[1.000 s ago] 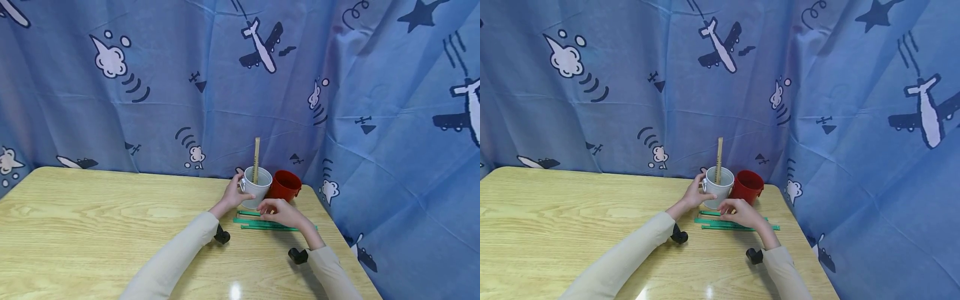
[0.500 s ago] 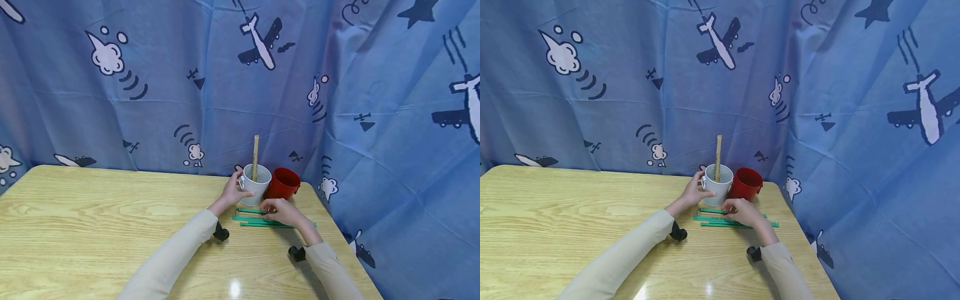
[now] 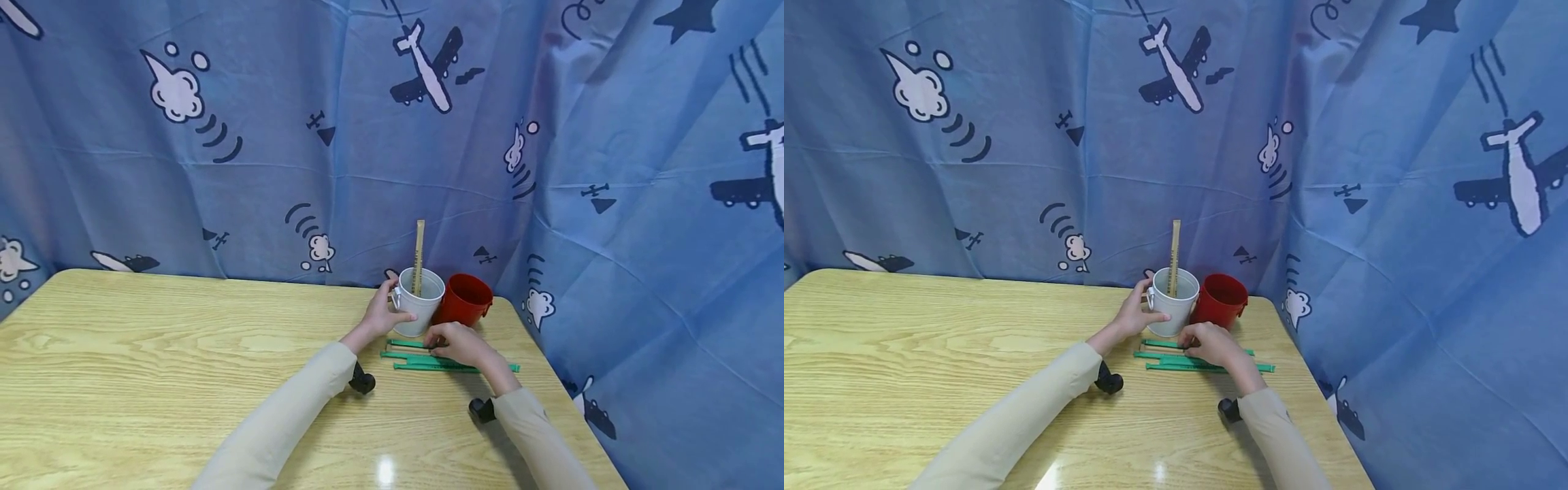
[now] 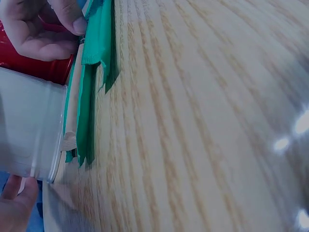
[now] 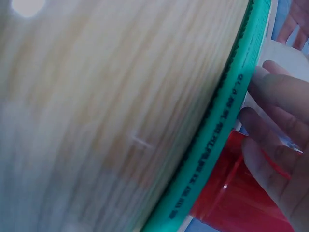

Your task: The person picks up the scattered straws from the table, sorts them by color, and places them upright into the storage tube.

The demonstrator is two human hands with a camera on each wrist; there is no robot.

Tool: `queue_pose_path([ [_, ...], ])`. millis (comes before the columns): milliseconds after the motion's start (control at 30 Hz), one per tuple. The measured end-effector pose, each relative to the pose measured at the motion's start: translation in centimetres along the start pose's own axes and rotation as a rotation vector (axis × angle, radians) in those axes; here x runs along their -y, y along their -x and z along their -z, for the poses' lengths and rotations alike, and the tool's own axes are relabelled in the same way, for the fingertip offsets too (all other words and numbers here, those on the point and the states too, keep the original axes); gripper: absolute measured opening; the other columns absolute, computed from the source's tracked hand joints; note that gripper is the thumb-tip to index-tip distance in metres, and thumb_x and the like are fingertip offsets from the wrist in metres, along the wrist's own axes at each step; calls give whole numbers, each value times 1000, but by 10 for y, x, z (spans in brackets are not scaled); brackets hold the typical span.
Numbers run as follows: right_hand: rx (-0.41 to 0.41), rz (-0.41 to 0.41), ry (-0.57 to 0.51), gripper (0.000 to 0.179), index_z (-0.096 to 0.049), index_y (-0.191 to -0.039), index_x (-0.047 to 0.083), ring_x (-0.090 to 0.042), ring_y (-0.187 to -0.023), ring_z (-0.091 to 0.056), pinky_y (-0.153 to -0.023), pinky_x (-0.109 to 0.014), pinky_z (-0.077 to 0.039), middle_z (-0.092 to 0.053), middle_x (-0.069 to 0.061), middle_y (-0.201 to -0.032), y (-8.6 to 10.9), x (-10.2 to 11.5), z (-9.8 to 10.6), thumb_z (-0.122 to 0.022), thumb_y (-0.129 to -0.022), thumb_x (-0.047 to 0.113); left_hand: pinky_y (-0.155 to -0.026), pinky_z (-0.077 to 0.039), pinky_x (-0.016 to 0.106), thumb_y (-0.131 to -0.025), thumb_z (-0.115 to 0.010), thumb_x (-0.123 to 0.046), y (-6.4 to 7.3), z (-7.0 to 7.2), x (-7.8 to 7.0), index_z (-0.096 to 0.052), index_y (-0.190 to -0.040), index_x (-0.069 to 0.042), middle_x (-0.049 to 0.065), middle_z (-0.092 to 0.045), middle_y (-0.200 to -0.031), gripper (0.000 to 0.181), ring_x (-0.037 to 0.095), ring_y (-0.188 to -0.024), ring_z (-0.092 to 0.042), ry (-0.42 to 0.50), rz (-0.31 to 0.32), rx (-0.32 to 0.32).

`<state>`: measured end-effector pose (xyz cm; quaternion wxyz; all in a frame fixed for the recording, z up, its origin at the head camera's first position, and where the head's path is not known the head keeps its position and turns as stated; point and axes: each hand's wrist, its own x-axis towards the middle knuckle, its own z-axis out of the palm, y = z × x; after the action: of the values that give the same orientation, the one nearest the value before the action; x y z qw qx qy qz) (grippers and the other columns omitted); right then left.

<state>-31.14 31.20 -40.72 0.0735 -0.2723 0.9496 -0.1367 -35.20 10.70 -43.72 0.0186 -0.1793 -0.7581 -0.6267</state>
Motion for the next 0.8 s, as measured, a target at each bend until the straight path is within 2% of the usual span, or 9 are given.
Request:
queue_pose_path([
  [200,19,-36,56,16,-72,-94,16,-9,-80,-60,-80,-33,-56,-70,5,-89,0,4,0,-75,-81,8,-106,-41,50,-80,-78,-9,0,-1,0,-28,-146,2,21,-40,-146,83,39,-128,-45,-7,0,-2],
  [500,-1,-9,101,13,-73,-91,15,-12,-81,-62,-79,-34,-56,-70,5,-87,3,4,-1,-75,-81,8,-104,-42,49,-79,-78,-8,3,-1,-2,-29,-145,2,21,-40,-145,83,40,-126,-46,6,-9,-8],
  [633,-8,-12,93,11,-72,-90,16,-12,-80,-60,-78,-33,-54,-69,6,-85,6,3,0,-75,-81,9,-104,-42,49,-79,-78,-8,3,-2,-3,-29,-145,2,21,-41,-145,82,39,-126,-46,7,-12,-14],
  [800,-29,-6,44,13,-71,-91,14,-10,-77,-57,-74,-27,-52,-67,5,-84,12,3,4,-74,-81,6,-104,-42,49,-80,-78,-8,4,-2,-3,-29,-145,1,21,-41,-145,82,39,-126,-46,4,-4,-14],
])
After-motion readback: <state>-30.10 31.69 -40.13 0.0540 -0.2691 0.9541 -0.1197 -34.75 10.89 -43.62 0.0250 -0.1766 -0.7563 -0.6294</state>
